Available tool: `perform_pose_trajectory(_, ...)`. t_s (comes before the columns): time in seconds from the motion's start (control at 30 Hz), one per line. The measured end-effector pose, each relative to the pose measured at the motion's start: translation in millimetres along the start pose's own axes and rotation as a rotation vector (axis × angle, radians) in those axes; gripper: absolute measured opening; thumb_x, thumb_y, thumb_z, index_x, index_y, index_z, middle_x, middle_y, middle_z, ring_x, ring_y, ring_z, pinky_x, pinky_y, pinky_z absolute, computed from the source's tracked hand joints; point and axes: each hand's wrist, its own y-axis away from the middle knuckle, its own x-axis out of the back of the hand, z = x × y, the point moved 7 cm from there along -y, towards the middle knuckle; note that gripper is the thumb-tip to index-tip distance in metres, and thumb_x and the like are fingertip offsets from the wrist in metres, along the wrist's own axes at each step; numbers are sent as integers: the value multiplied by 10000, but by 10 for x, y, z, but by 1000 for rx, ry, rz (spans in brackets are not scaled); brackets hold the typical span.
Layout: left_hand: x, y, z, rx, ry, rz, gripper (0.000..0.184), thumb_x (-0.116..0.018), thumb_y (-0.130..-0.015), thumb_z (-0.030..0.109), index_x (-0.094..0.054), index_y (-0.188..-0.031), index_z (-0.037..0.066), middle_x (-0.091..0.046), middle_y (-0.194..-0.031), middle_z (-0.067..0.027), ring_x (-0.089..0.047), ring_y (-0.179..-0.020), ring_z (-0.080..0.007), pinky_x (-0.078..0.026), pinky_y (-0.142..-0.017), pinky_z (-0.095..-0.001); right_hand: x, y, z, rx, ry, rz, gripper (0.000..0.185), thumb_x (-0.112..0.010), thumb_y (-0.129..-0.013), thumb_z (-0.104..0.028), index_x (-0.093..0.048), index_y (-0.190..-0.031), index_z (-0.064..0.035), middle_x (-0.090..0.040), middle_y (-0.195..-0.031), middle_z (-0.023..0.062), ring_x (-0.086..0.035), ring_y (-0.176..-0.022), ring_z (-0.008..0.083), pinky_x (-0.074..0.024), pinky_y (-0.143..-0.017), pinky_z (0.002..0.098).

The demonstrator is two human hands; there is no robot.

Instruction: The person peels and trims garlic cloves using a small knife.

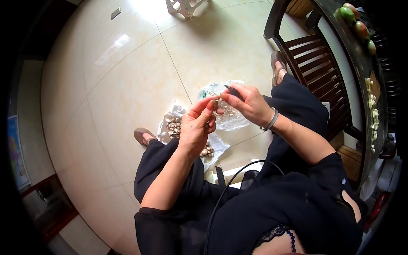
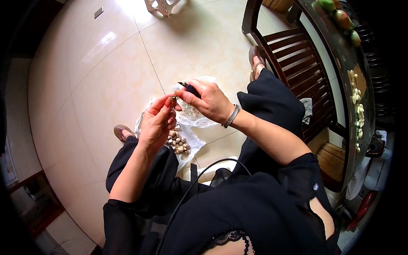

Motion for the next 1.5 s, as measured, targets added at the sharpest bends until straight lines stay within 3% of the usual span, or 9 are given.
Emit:
perform_pose_trajectory(0.2, 5, -2, 17, -47, -44, -3, 240, -532, -866, 149, -555, -1072, 27, -561, -773, -35, -369, -522, -30, -276, -436, -158, -165, 42, 28, -11, 121, -134, 318, -484, -877, -331, -437, -884, -16, -605, -686, 91, -610, -650, 248, -459, -576, 291)
perform_pose_trajectory(0.43, -21, 28, 38, -27, -47, -88, 259, -507, -876, 135, -527, -1099, 6, -558, -784, -45, -393, -544, -46, -305, -467, -171, -136, 37, -46, 78, 328, -84, 299, -519, -850, -335, -452, -806, -47, -569, -641, 125, -574, -578, 316, -441, -492, 348)
perform_pose_trajectory(0.5, -24, 42, 26, 22, -8, -32, 247, -512, -875, 152, -541, -1071, 4, -519, -718, -6, -332, -507, -25, -244, -434, -168, -106, 33, -103, 117, 382, -59, 308, -528, -839, -345, -451, -790, -51, -554, -620, 119, -563, -557, 314, -433, -478, 355)
perform_pose_trajectory(0.83, -51, 39, 24, 60, -66, -59, 243, -489, -893, 201, -544, -1024, 5, -440, -642, 33, -327, -499, -28, -238, -430, -171, -94, 55, -215, 239, 492, -9, 334, -583, -790, -363, -443, -749, -62, -501, -562, 96, -541, -503, 285, -410, -434, 342)
perform_pose_trajectory(1.1, -48, 60, 105, -39, -337, 68, 239, -495, -896, 216, -580, -946, -2, -352, -557, 87, -266, -453, -9, -206, -405, -178, -98, 55, -250, 280, 599, -8, 371, -564, -782, -412, -448, -720, -65, -523, -582, 85, -555, -505, 250, -419, -426, 319)
perform_pose_trajectory(1.2, -49, 62, 131, -61, -413, 93, 227, -483, -904, 196, -587, -844, 2, -384, -546, 80, -310, -475, -5, -243, -415, -173, -109, 57, -234, 280, 625, -10, 397, -528, -795, -451, -457, -711, -69, -537, -584, 85, -560, -511, 237, -426, -426, 309)
perform_pose_trajectory(1.33, -62, 50, 181, -166, -526, 84, 245, -482, -904, 187, -577, -811, -19, -387, -545, 65, -317, -489, -20, -251, -424, -191, -110, 63, -277, 310, 647, 20, 377, -592, -753, -408, -444, -685, -68, -483, -552, 71, -535, -476, 234, -413, -419, 306)
perform_pose_trajectory(1.4, -57, 52, 215, -206, -686, 103, 245, -483, -902, 178, -564, -799, -29, -389, -543, 46, -330, -497, -36, -265, -433, -208, -112, 66, -292, 326, 653, 33, 379, -588, -753, -411, -446, -679, -68, -480, -550, 70, -536, -480, 229, -414, -421, 301)
perform_pose_trajectory(1.5, -40, 56, 217, -208, -670, 130, 220, -486, -897, 166, -563, -811, -21, -401, -536, 31, -350, -495, -48, -286, -438, -217, -130, 65, -305, 336, 657, 30, 378, -579, -758, -413, -450, -670, -69, -478, -550, 69, -538, -489, 222, -417, -426, 294)
